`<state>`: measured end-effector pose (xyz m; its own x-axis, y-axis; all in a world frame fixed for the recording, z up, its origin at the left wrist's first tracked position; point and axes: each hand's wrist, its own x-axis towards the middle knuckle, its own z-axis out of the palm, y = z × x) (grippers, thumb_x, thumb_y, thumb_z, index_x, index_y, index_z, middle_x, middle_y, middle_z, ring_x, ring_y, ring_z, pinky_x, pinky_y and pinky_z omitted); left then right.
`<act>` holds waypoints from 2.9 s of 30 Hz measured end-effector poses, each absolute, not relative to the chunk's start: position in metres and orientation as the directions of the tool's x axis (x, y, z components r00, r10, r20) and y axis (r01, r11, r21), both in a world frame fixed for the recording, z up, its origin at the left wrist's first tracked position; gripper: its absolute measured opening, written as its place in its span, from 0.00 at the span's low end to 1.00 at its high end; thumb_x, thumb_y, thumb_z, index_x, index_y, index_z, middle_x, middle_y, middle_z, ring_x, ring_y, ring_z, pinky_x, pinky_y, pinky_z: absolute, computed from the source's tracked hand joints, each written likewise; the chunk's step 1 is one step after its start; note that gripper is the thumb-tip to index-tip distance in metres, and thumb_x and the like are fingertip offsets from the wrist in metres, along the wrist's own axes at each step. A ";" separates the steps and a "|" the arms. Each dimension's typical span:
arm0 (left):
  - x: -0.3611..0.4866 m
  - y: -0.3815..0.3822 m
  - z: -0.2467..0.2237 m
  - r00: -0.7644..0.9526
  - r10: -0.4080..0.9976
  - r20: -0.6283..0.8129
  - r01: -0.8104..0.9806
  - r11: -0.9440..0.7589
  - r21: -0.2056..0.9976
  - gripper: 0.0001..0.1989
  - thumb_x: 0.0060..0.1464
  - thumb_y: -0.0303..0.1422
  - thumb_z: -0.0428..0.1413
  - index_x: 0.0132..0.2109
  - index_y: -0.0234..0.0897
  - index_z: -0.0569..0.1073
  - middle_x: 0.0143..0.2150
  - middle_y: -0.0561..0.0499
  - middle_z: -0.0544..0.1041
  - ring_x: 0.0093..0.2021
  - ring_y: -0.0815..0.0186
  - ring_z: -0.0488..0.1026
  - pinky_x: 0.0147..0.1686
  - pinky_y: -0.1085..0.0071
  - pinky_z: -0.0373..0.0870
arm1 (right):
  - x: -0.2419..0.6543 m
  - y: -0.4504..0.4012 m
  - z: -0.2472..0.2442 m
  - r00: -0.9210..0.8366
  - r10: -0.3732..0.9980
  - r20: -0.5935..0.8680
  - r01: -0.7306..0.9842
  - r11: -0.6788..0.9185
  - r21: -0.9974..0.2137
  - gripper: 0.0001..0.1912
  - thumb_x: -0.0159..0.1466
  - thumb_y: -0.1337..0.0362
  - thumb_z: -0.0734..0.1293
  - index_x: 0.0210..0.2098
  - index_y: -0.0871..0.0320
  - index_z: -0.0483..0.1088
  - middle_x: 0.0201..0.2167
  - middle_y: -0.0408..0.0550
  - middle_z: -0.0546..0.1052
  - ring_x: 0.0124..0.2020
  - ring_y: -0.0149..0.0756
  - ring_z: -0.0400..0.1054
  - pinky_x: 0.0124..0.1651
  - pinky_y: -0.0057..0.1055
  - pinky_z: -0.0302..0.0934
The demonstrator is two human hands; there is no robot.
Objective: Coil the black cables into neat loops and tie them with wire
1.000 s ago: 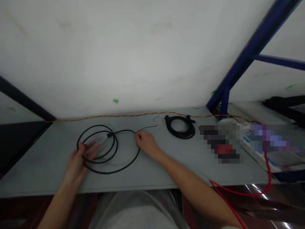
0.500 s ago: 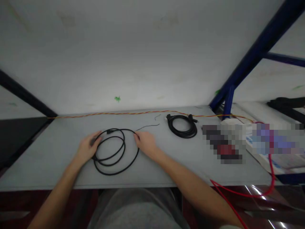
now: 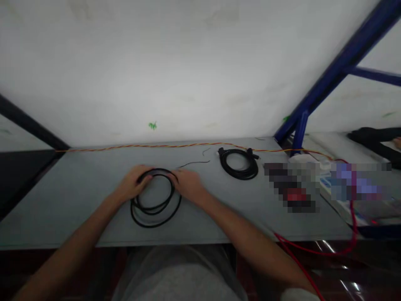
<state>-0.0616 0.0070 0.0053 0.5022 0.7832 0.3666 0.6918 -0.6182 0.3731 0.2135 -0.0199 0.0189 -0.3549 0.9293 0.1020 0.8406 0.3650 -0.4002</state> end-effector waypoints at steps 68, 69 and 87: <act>-0.058 -0.006 -0.005 0.124 0.939 0.321 0.868 -0.260 0.424 0.13 0.63 0.32 0.53 0.43 0.39 0.83 0.39 0.41 0.79 0.44 0.50 0.74 0.50 0.49 0.71 | 0.201 -0.007 0.005 -0.411 0.874 0.259 0.849 0.470 -0.242 0.18 0.78 0.63 0.57 0.50 0.59 0.79 0.44 0.55 0.79 0.50 0.47 0.66 0.56 0.40 0.58; -0.063 -0.006 -0.005 0.110 0.941 0.320 0.875 -0.244 0.418 0.13 0.63 0.32 0.53 0.44 0.39 0.83 0.39 0.41 0.79 0.43 0.50 0.74 0.50 0.49 0.70 | 0.203 -0.009 0.005 -0.394 0.881 0.260 0.856 0.455 -0.244 0.19 0.78 0.63 0.57 0.50 0.59 0.79 0.45 0.56 0.79 0.50 0.47 0.67 0.56 0.40 0.58; 0.004 -0.024 0.006 0.000 0.910 0.414 0.651 -0.315 0.691 0.24 0.74 0.42 0.42 0.46 0.37 0.82 0.42 0.46 0.84 0.43 0.59 0.80 0.57 0.56 0.69 | 0.183 -0.031 0.009 -0.119 0.980 0.160 0.926 0.167 -0.338 0.21 0.78 0.61 0.53 0.63 0.51 0.70 0.56 0.54 0.72 0.43 0.40 0.74 0.41 0.33 0.66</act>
<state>0.0037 -0.0238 0.0061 0.0004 0.9102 0.4141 0.6511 -0.3145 0.6907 0.1829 -0.0314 0.0089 -0.1186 0.9799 0.1603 0.9260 0.1674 -0.3384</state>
